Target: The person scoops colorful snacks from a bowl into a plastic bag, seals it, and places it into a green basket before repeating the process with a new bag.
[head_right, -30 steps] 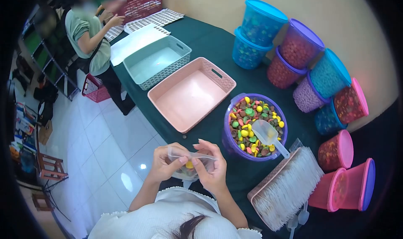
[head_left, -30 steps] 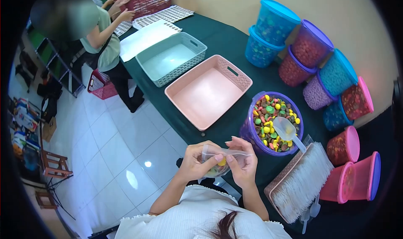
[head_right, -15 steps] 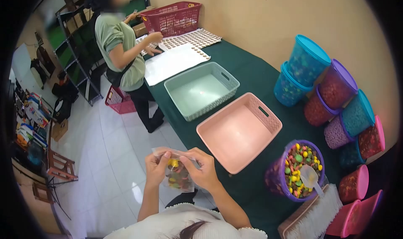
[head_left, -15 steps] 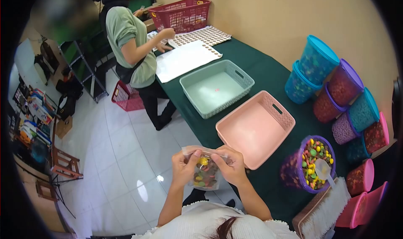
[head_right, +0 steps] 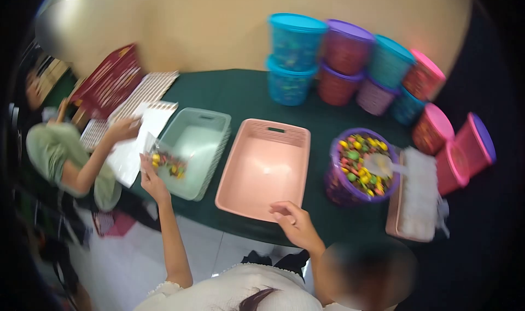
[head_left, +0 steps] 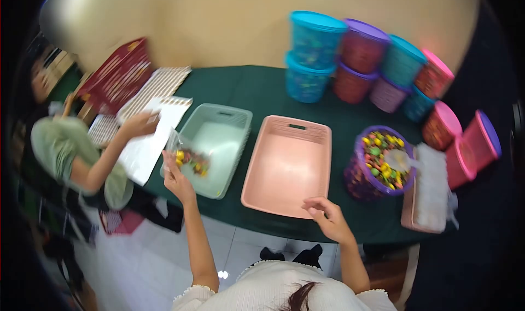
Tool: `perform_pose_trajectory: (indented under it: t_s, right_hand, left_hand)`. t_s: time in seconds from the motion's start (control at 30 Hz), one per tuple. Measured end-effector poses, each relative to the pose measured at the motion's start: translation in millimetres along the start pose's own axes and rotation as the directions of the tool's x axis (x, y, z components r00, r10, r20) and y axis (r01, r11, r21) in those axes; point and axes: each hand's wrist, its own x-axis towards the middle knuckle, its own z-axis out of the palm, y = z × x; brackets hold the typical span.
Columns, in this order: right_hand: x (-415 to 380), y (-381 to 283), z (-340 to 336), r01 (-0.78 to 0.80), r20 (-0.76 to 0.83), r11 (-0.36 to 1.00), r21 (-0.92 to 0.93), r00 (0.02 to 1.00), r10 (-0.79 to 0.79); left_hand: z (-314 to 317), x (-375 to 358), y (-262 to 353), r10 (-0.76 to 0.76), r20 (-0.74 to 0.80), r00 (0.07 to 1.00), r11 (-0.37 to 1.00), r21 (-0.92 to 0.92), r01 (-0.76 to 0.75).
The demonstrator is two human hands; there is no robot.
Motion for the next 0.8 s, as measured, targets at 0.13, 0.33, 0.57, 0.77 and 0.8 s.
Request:
perform_pose_trajectory:
  t_s: [0.13, 0.33, 0.57, 0.77, 0.8]
  right_hand:
    - [-62.8, 22.2, -42.4, -0.117, -0.351, 0.993, 0.030, 0.929, 0.120]
    - [-148.8, 2.5, -87.5, -0.233, -0.786, 0.972, -0.030, 0.606, 0.121]
    - [-182.3, -6.3, -209.1, -0.426, -0.851, 0.753, -0.502, 0.402, -0.339]
    - [-155.3, -12.9, -339.9, -0.465, -0.680, 0.522, -0.715, 0.636, -0.364]
    - [-149.6, -10.0, -360.3, -0.484, -0.640, 0.478, -0.733, 0.728, -0.244]
  left_hand:
    - [21.4, 4.7, -65.9, 0.083, 0.511, 0.856, 0.870, 0.382, -0.313]
    - [74.0, -44.2, 27.6, -0.014, 0.439, 0.899, 0.981, 0.180, -0.072]
    - [140.5, -185.1, 110.2, 0.133, 0.961, 0.243, 0.984, -0.157, 0.080]
    - [166.8, -244.3, 150.7, 0.260, 0.965, -0.024, 0.954, -0.253, 0.160]
    - [173.3, -247.8, 148.7, 0.262, 0.965, 0.006, 0.961, -0.261, 0.090]
